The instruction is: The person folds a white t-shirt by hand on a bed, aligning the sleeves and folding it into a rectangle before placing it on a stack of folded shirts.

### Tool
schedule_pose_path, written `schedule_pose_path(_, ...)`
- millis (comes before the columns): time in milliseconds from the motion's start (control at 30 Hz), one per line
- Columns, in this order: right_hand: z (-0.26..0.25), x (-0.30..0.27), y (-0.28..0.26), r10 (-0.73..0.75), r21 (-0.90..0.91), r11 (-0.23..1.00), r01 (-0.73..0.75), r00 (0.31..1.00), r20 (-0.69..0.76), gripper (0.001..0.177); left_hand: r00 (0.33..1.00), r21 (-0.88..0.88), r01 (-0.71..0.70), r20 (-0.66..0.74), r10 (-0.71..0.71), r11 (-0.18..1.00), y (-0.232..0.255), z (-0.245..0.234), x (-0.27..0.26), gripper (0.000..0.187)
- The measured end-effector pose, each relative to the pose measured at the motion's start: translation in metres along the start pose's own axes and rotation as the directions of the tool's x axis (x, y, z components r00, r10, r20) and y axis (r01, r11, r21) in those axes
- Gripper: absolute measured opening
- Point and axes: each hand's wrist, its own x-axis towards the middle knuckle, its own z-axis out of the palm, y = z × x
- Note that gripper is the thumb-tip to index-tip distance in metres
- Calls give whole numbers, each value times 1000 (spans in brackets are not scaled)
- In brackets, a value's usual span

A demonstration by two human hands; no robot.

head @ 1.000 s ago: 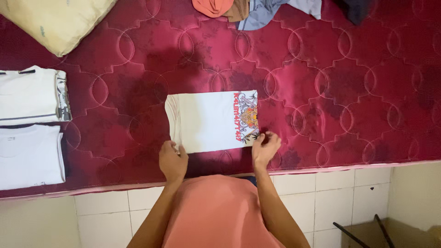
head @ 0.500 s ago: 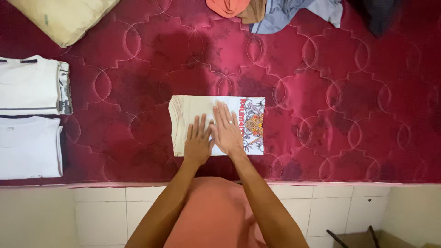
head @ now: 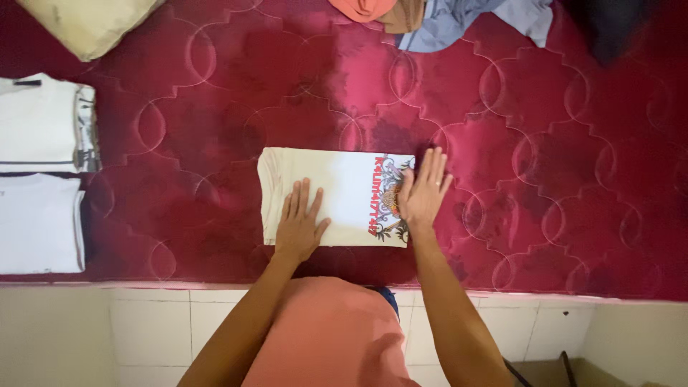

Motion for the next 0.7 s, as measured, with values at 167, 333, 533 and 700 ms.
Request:
schedule_pose_path(167, 19, -52, -24, -257, -95, 960, 264, 963, 82, 63, 999, 3, -52, 7, 52, 999, 14, 1, 9, 73)
schedule_pose_path(333, 35, -72, -10, -211, -228, 944, 238, 968, 137, 54, 957, -47, -191, 212, 197, 980, 39, 11, 16, 69)
schedule_pose_path(533, 19, -66, 16, -31, -20, 999, 30, 999, -41, 59, 958, 147, -143, 268, 99, 979, 11, 25, 17, 68)
schedule_pose_path(700, -8, -53, 7, 116, 318, 943, -98, 993, -36, 50, 991, 176, -55, 132, 32, 983, -40, 3, 6, 72)
